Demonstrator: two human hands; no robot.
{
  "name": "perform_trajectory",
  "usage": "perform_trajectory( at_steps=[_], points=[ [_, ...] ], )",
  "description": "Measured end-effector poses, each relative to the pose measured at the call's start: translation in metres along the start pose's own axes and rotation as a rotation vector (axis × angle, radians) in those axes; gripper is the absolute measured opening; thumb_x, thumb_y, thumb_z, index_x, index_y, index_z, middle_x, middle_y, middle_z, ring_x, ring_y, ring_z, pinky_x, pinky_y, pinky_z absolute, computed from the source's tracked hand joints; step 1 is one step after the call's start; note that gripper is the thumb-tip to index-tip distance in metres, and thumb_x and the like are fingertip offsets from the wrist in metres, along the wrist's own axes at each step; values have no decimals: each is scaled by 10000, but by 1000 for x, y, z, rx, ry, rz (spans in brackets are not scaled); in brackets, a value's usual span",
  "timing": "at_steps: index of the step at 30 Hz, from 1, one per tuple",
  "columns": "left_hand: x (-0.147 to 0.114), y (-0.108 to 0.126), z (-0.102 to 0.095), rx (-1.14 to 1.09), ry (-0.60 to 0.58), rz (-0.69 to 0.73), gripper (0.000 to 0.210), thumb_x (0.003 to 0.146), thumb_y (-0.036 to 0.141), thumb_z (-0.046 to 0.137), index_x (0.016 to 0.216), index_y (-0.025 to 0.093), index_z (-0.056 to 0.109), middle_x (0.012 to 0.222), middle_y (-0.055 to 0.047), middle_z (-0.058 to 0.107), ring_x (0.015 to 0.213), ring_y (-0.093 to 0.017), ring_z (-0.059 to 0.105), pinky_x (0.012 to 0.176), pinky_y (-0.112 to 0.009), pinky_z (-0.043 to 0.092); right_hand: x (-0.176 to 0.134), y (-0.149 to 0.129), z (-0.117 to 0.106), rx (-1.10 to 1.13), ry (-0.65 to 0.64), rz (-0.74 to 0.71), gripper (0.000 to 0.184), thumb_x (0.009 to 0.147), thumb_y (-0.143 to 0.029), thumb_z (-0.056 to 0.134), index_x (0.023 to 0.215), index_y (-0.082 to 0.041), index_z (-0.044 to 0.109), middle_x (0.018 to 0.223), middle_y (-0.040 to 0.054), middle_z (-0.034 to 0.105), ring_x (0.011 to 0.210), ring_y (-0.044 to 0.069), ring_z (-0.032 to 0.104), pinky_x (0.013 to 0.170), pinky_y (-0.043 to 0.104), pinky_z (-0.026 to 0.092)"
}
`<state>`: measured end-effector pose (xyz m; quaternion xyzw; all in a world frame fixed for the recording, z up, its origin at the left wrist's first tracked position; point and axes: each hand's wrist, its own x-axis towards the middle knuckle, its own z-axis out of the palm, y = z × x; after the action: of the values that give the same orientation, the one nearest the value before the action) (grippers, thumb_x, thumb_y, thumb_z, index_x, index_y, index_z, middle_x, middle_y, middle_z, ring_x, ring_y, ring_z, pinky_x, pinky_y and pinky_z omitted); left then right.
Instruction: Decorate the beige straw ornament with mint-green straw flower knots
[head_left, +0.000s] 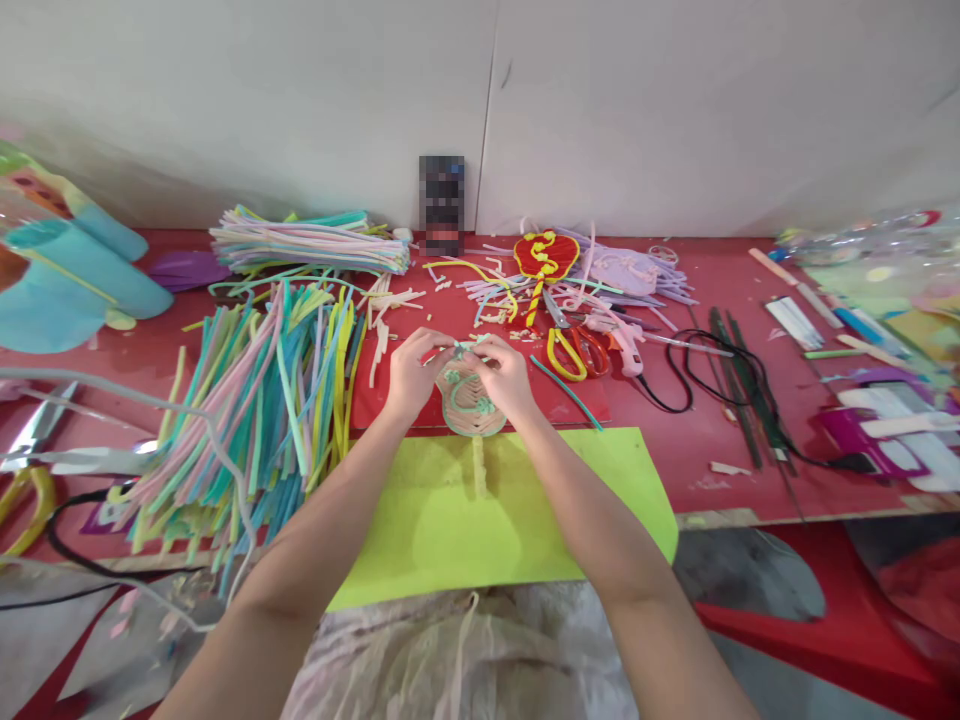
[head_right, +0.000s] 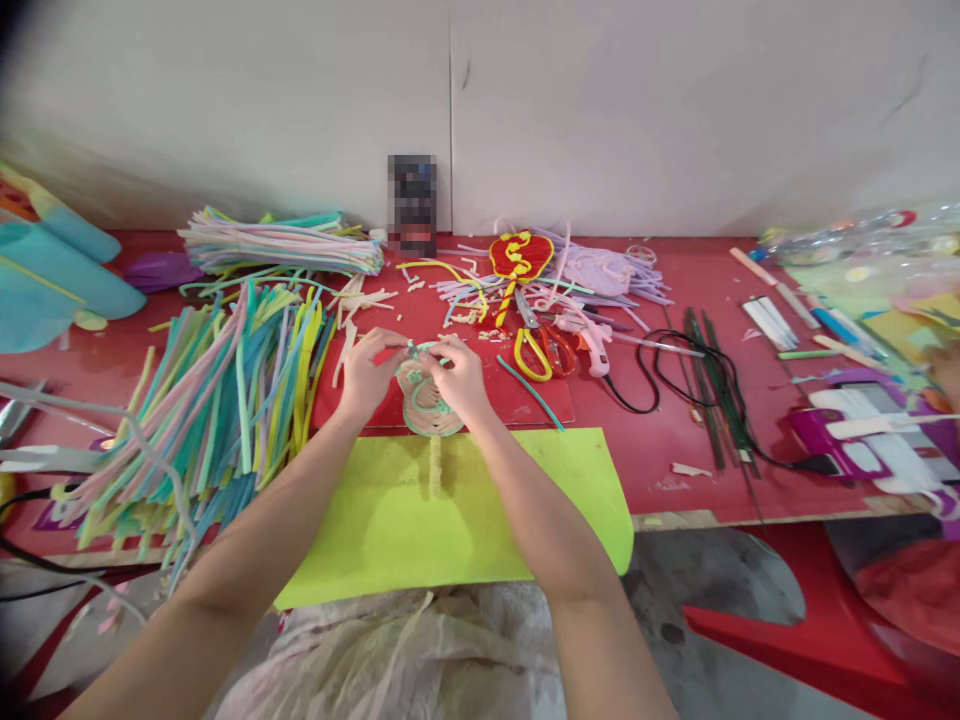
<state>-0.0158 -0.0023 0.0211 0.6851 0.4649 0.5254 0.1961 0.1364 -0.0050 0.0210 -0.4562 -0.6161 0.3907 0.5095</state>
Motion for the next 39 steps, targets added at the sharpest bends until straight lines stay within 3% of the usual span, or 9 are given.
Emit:
perform_trajectory(
  at_steps=[8, 13, 25, 32, 35, 39],
  points=[
    [-6, -2, 1, 163, -46, 111, 206, 862, 250, 510, 972, 230, 683, 894, -48, 648, 842, -165, 585, 820, -317, 458, 1, 4, 3, 6, -61, 10, 211, 766, -393, 593, 692, -218, 685, 747, 8, 606, 735, 155, 565, 694, 277, 421],
    [-6, 1, 2, 244, -101, 172, 291, 887, 242, 458, 1128, 224, 621, 1000, -72, 630, 930, -178, 570, 872, -333, 441, 4, 6, -1, -10, -24, 17, 260, 781, -439, 574, 704, -219, 688, 720, 6, 600, 714, 153, 565, 695, 280, 421],
    [-7, 3, 0, 346, -140, 233, 282, 905, 234, 429, 1107, 244, 626, 1042, -64, 629, 962, -181, 569, 874, -344, 422, 1, 5, 3, 72, -2, 78, 291, 774, -435, 582, 631, -186, 633, 673, -11, 537, 646, 116, 514, 616, 239, 392],
    [-8, 10, 4, 101, 213, 25, 220, 856, 222, 519, 1068, 216, 580, 1112, -68, 577, 1066, -173, 535, 963, -343, 418, 4, 11, 4, 181, 64, 82, 288, 777, -459, 584, 697, -194, 661, 694, -10, 523, 658, 108, 494, 626, 233, 406],
    [-11, 6, 13, -89, 263, -170, 270, 796, 282, 611, 1044, 210, 535, 1042, -55, 578, 957, -154, 576, 853, -303, 485, 3, 10, 5, 185, 88, 41, 261, 787, -439, 583, 722, -202, 673, 751, -3, 546, 703, 111, 522, 655, 236, 423],
    [-11, -3, 26, -438, 207, -408, 279, 770, 344, 629, 973, 193, 512, 880, -31, 612, 766, -125, 618, 711, -270, 525, 0, 6, 10, 170, 148, 30, 248, 780, -438, 589, 813, -216, 695, 883, 17, 584, 819, 131, 564, 693, 243, 454]
  ],
)
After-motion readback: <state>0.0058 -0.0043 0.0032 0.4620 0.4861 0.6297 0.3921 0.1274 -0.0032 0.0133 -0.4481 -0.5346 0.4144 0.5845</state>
